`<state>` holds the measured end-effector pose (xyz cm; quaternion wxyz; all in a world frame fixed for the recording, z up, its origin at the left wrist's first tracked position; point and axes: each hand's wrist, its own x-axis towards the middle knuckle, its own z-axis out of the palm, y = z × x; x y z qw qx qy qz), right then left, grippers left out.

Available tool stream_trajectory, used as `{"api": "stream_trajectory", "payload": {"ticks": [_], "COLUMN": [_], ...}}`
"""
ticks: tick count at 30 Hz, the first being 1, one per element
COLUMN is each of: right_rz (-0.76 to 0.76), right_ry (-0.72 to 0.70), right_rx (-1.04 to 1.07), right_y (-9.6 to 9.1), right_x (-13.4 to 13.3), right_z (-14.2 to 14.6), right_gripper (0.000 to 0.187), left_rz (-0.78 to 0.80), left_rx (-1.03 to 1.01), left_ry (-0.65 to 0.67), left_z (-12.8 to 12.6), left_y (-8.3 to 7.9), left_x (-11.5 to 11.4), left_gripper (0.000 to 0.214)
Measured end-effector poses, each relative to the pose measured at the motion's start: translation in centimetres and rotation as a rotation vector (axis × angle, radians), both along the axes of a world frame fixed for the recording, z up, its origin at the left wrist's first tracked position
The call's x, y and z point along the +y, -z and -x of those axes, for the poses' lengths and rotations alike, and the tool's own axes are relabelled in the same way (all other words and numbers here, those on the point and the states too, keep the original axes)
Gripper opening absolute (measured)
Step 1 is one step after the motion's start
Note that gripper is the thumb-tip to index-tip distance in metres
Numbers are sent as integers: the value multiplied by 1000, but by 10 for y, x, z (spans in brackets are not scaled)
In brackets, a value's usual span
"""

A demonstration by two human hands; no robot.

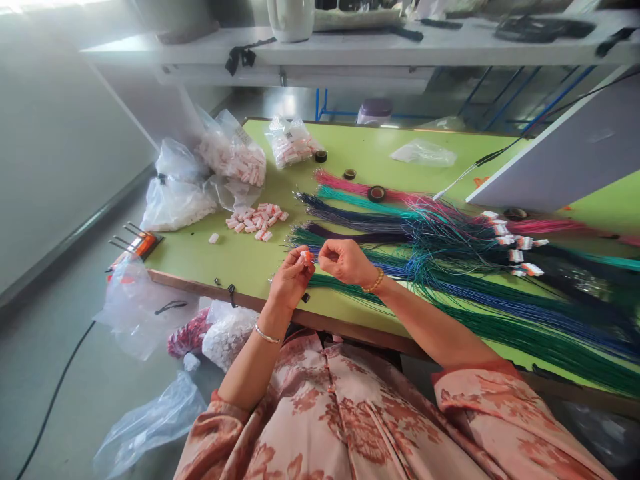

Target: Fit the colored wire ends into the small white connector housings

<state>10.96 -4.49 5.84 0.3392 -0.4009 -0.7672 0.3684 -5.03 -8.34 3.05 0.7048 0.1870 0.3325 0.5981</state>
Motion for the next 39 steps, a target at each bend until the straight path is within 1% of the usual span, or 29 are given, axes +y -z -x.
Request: {"api": "stream_trajectory", "payload": {"ticks": [6,9,13,17,20,23,26,33,35,36,39], "right_rz": [-74,-96,-126,-140,-138,-135,-136,-180,-169,-140,-26], "right_ry": [52,64,78,46,28,-10,-35,71,48,4,-118], "right_rx": [-84,-135,-173,-126,-103,-102,-115,-293,-294,-276,-184], "right_y": [-4,-7,-9,-1,8,12,12,15,12,10,6], "right_x": [-7,-10,-14,-13,-12,-12,-13,-23,-20,-16,15], "right_z": [0,1,1,4,4,0,-3,0,-3,-6,-17], "right_gripper": [13,11,11,15,17,16,16,12,11,12,21], "left_rz": [-11,-13,-42,-72,-42,-22,-30,-23,-24,-32,-71], "left_rx": [63,60,66,172,234,241,224,283,286,281,240], "left_ry": [6,-8,-18,-58,-88,-97,-85,-77,-53,-42,-46], "left_z": [-2,-2,-3,-7,-11,-12,-11,-19,-18,-17,-11], "left_y": [-1,-1,-1,2,5,6,5,3,3,3,2], "left_x": [-1,-2,-3,-6,-8,-8,-6,-10,-10,-9,-1], "left_gripper": [24,24,29,33,34,35,37,33,33,33,31]}}
